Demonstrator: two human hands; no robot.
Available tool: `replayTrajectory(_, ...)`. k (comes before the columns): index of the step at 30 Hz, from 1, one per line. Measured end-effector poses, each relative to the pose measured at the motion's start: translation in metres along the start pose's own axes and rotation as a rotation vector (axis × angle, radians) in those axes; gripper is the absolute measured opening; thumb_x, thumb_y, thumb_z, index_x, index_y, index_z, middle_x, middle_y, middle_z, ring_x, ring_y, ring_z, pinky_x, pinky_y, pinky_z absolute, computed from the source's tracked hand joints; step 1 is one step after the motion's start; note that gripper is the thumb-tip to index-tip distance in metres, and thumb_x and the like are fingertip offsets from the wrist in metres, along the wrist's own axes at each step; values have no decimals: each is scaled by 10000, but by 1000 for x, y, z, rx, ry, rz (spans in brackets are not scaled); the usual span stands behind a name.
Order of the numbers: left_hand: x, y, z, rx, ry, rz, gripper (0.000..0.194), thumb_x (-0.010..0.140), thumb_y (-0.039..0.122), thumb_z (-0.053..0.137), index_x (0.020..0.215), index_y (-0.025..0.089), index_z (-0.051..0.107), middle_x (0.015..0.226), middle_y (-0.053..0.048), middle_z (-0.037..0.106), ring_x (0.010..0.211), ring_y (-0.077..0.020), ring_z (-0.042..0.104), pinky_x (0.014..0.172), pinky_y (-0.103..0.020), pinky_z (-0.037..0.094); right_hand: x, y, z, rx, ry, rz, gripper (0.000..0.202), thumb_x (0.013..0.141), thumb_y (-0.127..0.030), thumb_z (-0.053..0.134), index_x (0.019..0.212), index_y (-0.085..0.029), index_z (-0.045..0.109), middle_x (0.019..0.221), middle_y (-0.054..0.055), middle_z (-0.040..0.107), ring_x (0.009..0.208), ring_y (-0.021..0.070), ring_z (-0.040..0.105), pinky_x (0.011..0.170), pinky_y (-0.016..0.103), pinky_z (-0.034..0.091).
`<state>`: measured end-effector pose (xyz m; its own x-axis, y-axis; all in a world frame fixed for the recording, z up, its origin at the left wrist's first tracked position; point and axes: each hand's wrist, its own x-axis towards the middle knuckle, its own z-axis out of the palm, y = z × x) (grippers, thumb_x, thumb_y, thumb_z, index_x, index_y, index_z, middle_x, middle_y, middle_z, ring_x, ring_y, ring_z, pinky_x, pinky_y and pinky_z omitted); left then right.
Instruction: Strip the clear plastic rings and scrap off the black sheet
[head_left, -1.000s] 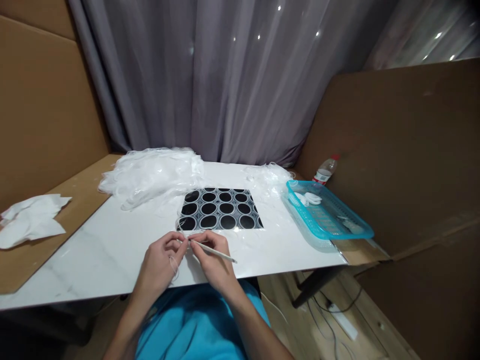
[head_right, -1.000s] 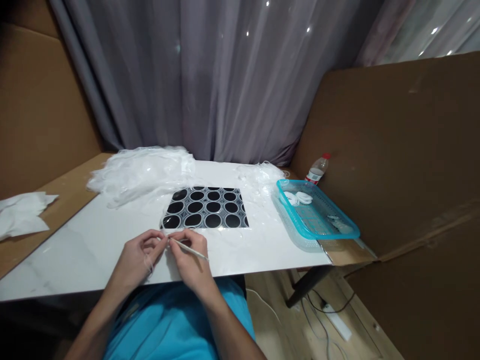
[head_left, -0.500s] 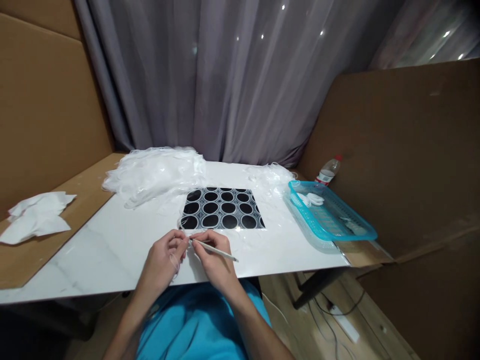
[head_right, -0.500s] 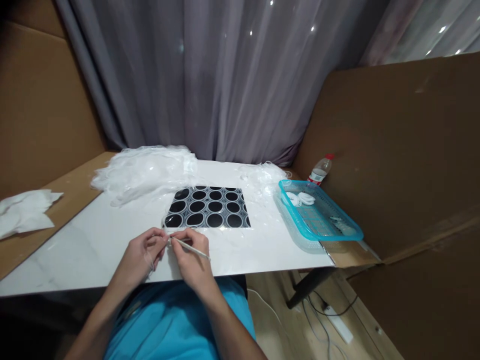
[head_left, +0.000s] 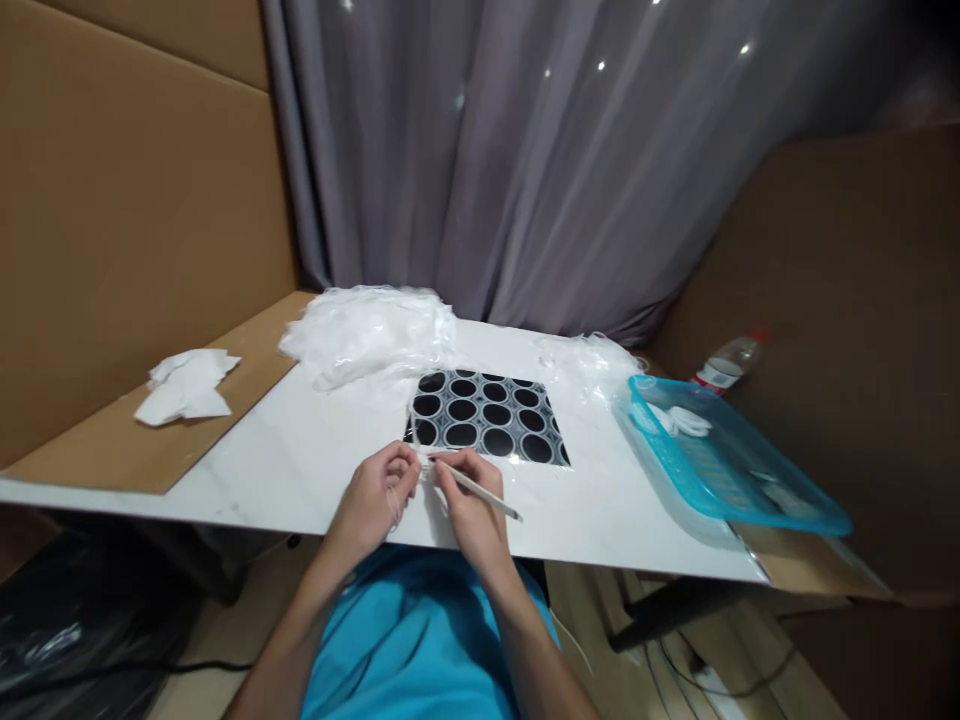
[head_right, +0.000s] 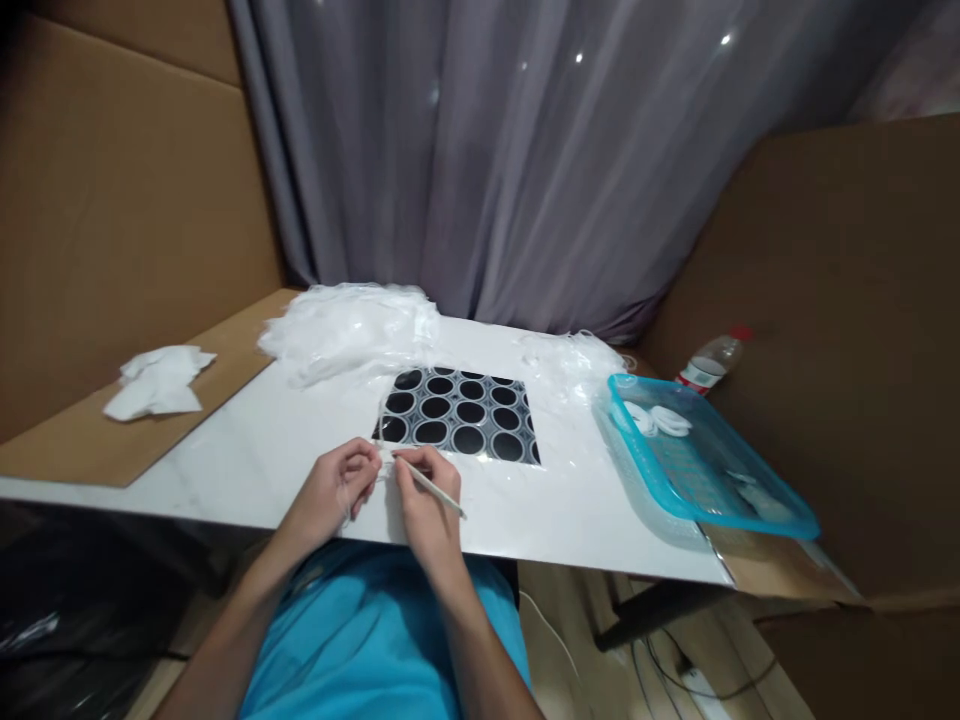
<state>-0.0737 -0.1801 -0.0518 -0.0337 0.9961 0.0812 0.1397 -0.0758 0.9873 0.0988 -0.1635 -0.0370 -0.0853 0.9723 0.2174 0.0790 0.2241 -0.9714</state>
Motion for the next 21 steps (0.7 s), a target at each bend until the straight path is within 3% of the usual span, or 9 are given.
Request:
replayTrajectory(7,0,1,-1,7,83,-2,247,979,447,702,931,218,622,690,47,613,496,-98,529,493,-200,370,3,2,-10,-27,98,21,307,990,-501,747,1008,-206,829,1043,106,846,957,286,773,856,375,597)
replayTrajectory(12,-5,12,-1,-5,143,22,209,959,408,697,902,218,632,684,47,613,499,-96,513,509,-209,364,5,-4,-47,-216,199,2,362,951,-553,773,1001,-202,843,1124,130,853,1052,335,770,966,436,572)
replayTrajectory(15,-7,17,-1,1,174,19,187,935,375,705,862,219,632,675,44,626,500,-96,518,509,-211,353,6,-1,-73,-304,258,33,413,910,-593,793,1007,-197,855,1084,130,856,1033,362,773,935,456,579)
replayTrajectory(21,-6,9,-3,-80,233,63,190,972,384,677,889,226,614,693,63,605,430,-78,486,459,-213,335,2,10,-105,-340,546,8,414,873,-585,835,1010,-194,850,1010,121,848,1035,381,793,881,474,640)
